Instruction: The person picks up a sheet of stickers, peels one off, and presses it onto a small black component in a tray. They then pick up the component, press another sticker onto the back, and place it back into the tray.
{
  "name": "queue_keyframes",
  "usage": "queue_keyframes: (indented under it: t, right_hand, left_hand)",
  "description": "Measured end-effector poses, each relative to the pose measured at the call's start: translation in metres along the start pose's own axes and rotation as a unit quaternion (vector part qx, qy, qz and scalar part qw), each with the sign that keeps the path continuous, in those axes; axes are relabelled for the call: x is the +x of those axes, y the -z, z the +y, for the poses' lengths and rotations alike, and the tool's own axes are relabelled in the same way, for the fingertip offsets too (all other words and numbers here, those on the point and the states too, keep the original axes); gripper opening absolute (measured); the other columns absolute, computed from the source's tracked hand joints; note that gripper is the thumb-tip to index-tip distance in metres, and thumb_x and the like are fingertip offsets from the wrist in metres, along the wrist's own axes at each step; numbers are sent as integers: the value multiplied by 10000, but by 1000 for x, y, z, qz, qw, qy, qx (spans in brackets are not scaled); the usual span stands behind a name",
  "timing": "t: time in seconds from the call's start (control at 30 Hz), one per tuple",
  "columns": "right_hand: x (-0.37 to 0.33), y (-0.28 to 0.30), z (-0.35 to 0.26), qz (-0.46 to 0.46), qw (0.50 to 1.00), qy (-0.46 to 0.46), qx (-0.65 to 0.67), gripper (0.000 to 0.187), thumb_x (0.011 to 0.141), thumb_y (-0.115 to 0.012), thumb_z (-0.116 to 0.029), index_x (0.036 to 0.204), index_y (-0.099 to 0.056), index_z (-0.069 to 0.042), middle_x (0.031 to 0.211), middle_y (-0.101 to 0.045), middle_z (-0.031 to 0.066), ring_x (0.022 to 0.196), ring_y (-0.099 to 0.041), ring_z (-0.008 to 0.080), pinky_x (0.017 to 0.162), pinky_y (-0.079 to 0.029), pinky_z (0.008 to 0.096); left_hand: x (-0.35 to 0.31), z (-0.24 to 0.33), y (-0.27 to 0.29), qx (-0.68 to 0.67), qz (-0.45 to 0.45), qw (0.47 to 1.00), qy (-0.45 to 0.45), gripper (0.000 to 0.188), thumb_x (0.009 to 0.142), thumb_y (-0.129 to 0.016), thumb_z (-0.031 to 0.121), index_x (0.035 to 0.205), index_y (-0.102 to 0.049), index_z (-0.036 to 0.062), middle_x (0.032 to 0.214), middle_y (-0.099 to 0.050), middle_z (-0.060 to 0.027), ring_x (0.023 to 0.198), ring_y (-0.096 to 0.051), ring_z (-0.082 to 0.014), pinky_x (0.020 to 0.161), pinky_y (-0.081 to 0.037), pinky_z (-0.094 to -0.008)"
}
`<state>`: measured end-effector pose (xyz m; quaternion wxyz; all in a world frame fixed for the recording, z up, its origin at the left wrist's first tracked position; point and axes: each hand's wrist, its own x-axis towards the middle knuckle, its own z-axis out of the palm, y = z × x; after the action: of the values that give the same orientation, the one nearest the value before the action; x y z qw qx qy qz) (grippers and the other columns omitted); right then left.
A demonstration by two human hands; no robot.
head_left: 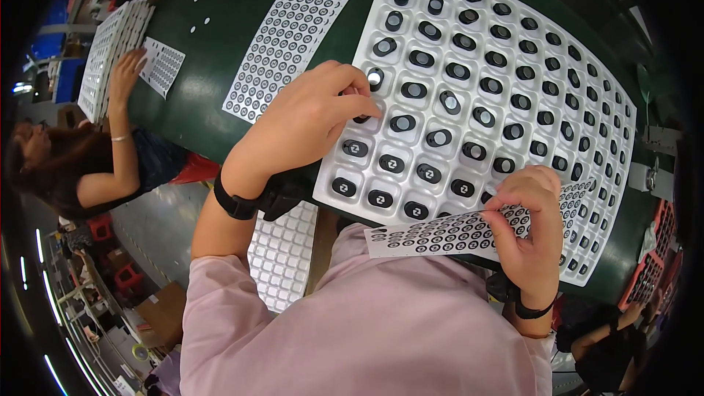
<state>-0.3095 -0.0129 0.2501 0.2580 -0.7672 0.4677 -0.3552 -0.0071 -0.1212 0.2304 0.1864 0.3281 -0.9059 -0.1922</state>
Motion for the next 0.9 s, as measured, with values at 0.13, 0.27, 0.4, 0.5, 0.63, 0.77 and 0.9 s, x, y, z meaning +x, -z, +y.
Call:
queue_keyframes:
  t: [0.13,0.27,0.4,0.5,0.63,0.77,0.9]
  right_hand:
    - [0,-1,1,7,1000,6,1,300,718,-753,20,957,-609,-90,865,-647,41,849,-601,254,906,-398,428]
    - [0,2,0,-11,1000,19,-2,361,746,-715,65,1012,-517,-77,831,-650,44,834,-563,239,956,-367,446]
    - [-1,2,-2,-8,1000,20,-5,364,742,-720,64,1013,-522,-76,831,-649,46,841,-567,244,956,-369,452]
    - [-2,2,-2,7,1000,15,-3,327,724,-747,35,980,-581,-84,857,-648,47,853,-595,254,918,-392,439]
    - [-2,2,-2,16,1000,14,-3,311,714,-762,21,963,-610,-88,869,-648,47,857,-609,259,895,-404,433]
    - [-1,2,-2,16,1000,14,-5,313,714,-763,20,964,-610,-88,868,-648,44,853,-610,259,892,-406,434]
    - [0,1,0,15,1000,17,-2,313,715,-763,20,964,-607,-88,867,-648,42,846,-611,258,890,-407,434]
  left_hand:
    - [6,-1,3,-6,-39,999,-13,304,728,-667,-96,984,-710,62,1039,-637,-80,931,-604,-275,805,-501,-364]
    - [10,2,9,-13,-70,997,12,302,719,-692,-78,993,-697,50,1070,-645,-86,959,-598,-288,838,-496,-380]
    - [9,4,5,6,-64,997,31,279,720,-737,-19,984,-689,55,1036,-632,-89,964,-591,-292,830,-493,-377]
    - [8,5,1,26,-46,998,35,277,720,-764,30,984,-684,61,1022,-615,-88,959,-584,-294,823,-491,-375]
    - [3,7,-6,62,-11,997,51,285,721,-793,86,981,-678,66,1010,-589,-89,951,-574,-296,817,-487,-371]
    - [-2,10,-8,66,24,996,64,291,719,-796,105,973,-660,65,1007,-579,-84,940,-569,-299,815,-486,-378]
    - [-5,6,-6,45,32,996,68,294,719,-793,97,970,-643,64,1014,-579,-85,948,-568,-300,815,-486,-381]
